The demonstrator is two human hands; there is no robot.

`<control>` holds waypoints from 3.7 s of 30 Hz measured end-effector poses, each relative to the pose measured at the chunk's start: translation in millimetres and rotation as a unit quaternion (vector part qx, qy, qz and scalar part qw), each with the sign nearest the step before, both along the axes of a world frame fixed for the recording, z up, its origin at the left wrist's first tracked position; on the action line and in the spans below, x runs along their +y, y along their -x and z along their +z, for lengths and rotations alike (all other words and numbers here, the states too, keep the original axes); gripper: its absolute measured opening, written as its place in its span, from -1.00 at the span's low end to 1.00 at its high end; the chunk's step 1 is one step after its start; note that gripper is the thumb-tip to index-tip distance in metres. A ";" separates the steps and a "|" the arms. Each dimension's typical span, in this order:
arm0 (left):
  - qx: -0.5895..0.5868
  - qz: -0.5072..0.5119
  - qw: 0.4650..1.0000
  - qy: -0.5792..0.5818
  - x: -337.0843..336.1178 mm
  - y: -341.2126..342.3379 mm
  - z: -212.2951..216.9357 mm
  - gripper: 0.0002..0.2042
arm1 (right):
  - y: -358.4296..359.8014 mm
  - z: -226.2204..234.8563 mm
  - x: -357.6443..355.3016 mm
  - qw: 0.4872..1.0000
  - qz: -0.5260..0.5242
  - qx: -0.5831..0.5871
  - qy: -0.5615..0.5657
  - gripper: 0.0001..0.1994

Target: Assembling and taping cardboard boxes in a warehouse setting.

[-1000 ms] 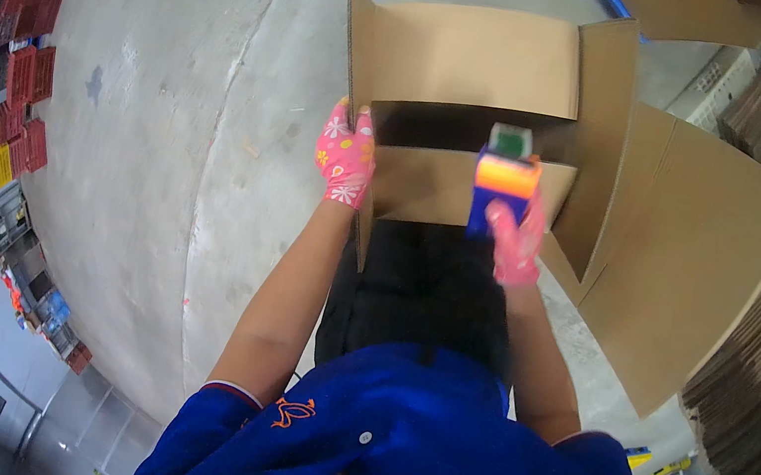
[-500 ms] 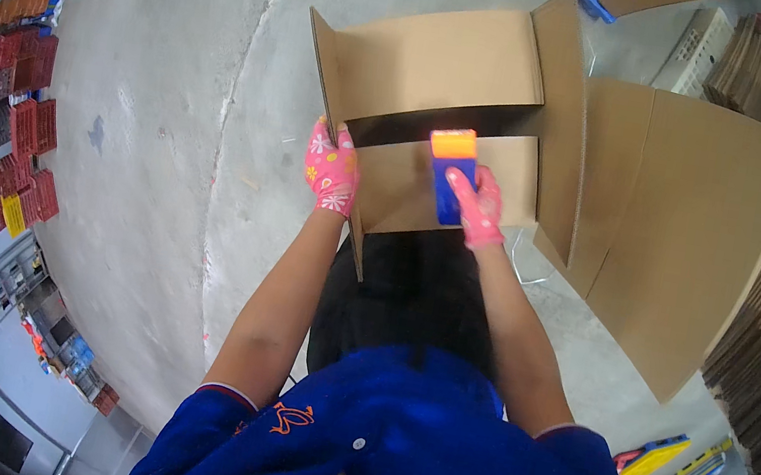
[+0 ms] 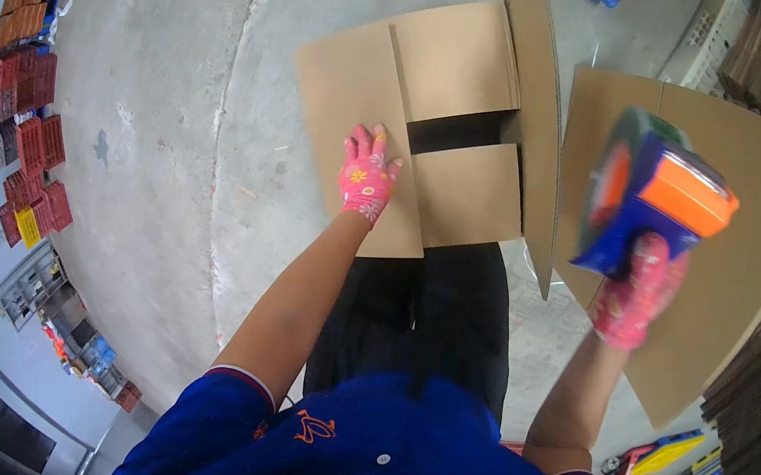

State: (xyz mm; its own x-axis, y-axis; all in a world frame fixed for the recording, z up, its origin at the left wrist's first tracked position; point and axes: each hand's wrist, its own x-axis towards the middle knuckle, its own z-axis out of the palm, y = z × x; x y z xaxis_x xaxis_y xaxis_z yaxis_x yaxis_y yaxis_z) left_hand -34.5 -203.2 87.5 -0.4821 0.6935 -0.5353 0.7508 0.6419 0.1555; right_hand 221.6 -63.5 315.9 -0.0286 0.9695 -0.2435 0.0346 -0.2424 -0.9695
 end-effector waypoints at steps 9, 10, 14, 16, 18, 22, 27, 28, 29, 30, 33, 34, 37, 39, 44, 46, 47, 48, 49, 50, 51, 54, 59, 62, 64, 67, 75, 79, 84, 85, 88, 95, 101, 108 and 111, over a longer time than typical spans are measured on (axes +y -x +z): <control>0.023 -0.018 1.000 -0.005 8.2 -18.2 -45.6 -0.31 | 28.7 -122.9 29.2 0.984 0.124 -0.014 0.130 -0.66; 0.011 -0.018 1.000 0.005 8.7 -17.6 -42.0 -0.31 | 30.9 -121.9 29.1 0.981 0.123 -0.014 0.148 -0.65; 0.023 -0.066 0.998 0.001 10.2 -6.2 -32.1 -0.30 | 41.8 -124.6 21.6 0.981 0.143 -0.005 0.133 -0.61; 0.046 -0.093 0.994 -0.040 15.0 3.4 -30.7 -0.30 | 47.6 -136.3 16.4 0.963 0.203 -0.131 0.117 -0.45; 0.051 -0.103 0.991 -0.075 28.3 15.7 -31.6 -0.29 | 61.4 -155.6 4.3 0.912 0.244 -0.325 0.057 -0.25; 0.060 -0.103 0.980 -0.157 81.1 61.3 -35.3 -0.23 | 98.6 -211.7 -38.8 0.835 0.233 -0.485 -0.115 -0.25; 0.021 -0.158 0.963 -0.216 150.2 109.9 -52.3 -0.20 | 97.7 -254.6 -62.9 0.820 0.190 -0.513 -0.168 -0.45; -0.042 -0.174 0.967 -0.182 158.7 117.7 -51.2 -0.21 | 99.6 -249.8 -62.1 0.831 0.185 -0.498 -0.166 -0.46; -0.105 -0.187 0.965 -0.148 164.4 123.2 -50.2 -0.21 | 100.3 -246.6 -61.1 0.840 0.180 -0.484 -0.165 -0.47; -0.109 -0.185 0.963 -0.160 166.3 122.6 -51.6 -0.21 | 100.3 -249.7 -64.8 0.832 0.186 -0.494 -0.170 -0.47; -0.125 -0.159 0.967 -0.155 174.1 108.9 -52.8 -0.22 | 101.1 -249.4 -69.2 0.818 0.176 -0.515 -0.188 -0.49; -0.130 -0.156 0.967 -0.156 177.5 105.9 -52.1 -0.22 | 101.4 -246.6 -68.0 0.814 0.179 -0.519 -0.188 -0.49; -0.132 -0.144 0.971 -0.139 178.4 104.4 -57.6 -0.24 | 110.1 -235.5 -56.0 0.814 0.198 -0.524 -0.154 -0.47; -0.121 -0.143 0.972 -0.140 172.9 107.7 -61.2 -0.26 | 115.3 -217.5 -37.2 0.884 0.093 -0.455 -0.054 -0.43; -0.141 -0.121 0.975 -0.124 178.2 116.4 -51.2 -0.26 | 97.2 -214.1 95.7 0.905 -0.014 -0.412 0.107 -0.33; -0.151 -0.116 0.973 -0.128 178.1 110.0 -48.3 -0.26 | 75.2 -211.2 140.4 0.840 0.028 -0.513 0.175 -0.29; -0.158 -0.115 0.974 -0.117 181.3 109.5 -45.5 -0.26 | 58.3 -223.4 157.5 0.807 0.053 -0.555 0.194 -0.26; -0.173 -0.118 0.972 -0.108 185.5 104.4 -43.9 -0.26 | 26.9 -240.1 168.5 0.817 0.088 -0.509 0.255 -0.22; -0.176 -0.120 0.971 -0.105 184.7 101.8 -44.5 -0.26 | 23.4 -255.6 155.7 0.815 0.086 -0.511 0.259 -0.22; -0.170 -0.121 0.971 -0.113 185.6 99.1 -45.2 -0.26 | 20.1 -271.8 141.0 0.780 0.119 -0.576 0.213 -0.19; -0.155 -0.119 0.974 -0.118 185.0 101.7 -44.8 -0.25 | 29.0 -280.9 133.1 0.743 0.158 -0.630 0.163 -0.17; -0.151 -0.125 0.974 -0.111 185.2 104.5 -44.7 -0.26 | 33.2 -282.1 117.3 0.769 0.070 -0.587 0.244 -0.09; -0.150 -0.156 0.971 -0.103 184.4 110.0 -42.5 -0.25 | 32.9 -282.6 103.8 0.724 0.085 -0.637 0.253 -0.08; -0.154 -0.162 0.969 -0.106 186.1 108.2 -43.3 -0.25 | 35.7 -281.6 101.2 0.744 0.081 -0.617 0.245 -0.10; -0.159 -0.167 0.967 -0.109 182.4 108.7 -41.1 -0.24 | 47.7 -272.3 94.2 0.731 0.041 -0.638 0.239 -0.12; -0.140 -0.160 0.968 -0.133 185.4 106.5 -40.9 -0.26 | 56.6 -268.3 88.3 0.721 0.015 -0.656 0.222 -0.13; -0.063 -0.186 0.975 -0.100 186.3 104.1 -48.7 -0.29 | 61.5 -268.5 81.6 0.730 -0.002 -0.645 0.224 -0.13; -0.065 -0.195 0.973 -0.105 186.1 105.2 -49.0 -0.31 | 70.9 -278.0 68.0 0.745 -0.111 -0.643 0.141 -0.22; -0.048 -0.198 0.973 -0.108 185.1 104.5 -51.0 -0.34 | 65.2 -293.2 56.0 0.767 -0.181 -0.597 0.150 -0.16; -0.053 -0.199 0.973 -0.105 185.2 104.5 -50.3 -0.34 | 66.9 -290.8 58.0 0.764 -0.180 -0.601 0.153 -0.16; -0.066 -0.195 0.971 -0.118 189.9 107.2 -51.8 -0.34 | 69.8 -288.3 65.4 0.753 -0.180 -0.604 0.190 -0.18; -0.098 -0.180 0.974 -0.102 186.9 103.7 -47.7 -0.34 | 66.8 -292.8 60.2 0.744 -0.190 -0.612 0.188 -0.12; -0.106 -0.157 0.978 -0.089 185.2 104.1 -50.7 -0.35 | 68.2 -299.8 62.3 0.735 -0.197 -0.628 0.164 -0.16; -0.167 -0.095 0.981 -0.036 195.2 99.3 -42.8 -0.37 | 40.4 -279.4 65.5 0.778 -0.193 -0.580 0.143 -0.31; -0.195 -0.096 0.976 -0.022 198.5 98.7 -43.7 -0.38 | 28.2 -257.8 64.6 0.922 -0.287 -0.251 0.066 -0.48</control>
State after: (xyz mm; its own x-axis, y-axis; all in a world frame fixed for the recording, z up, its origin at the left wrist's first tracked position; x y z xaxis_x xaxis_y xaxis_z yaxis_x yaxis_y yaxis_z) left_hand -133.2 -4.7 43.8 -0.1058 0.7770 -0.6205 0.7347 0.4816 0.4778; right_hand 193.4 1.1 58.1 0.6288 0.7507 -0.2026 0.3002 -0.4747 -0.8274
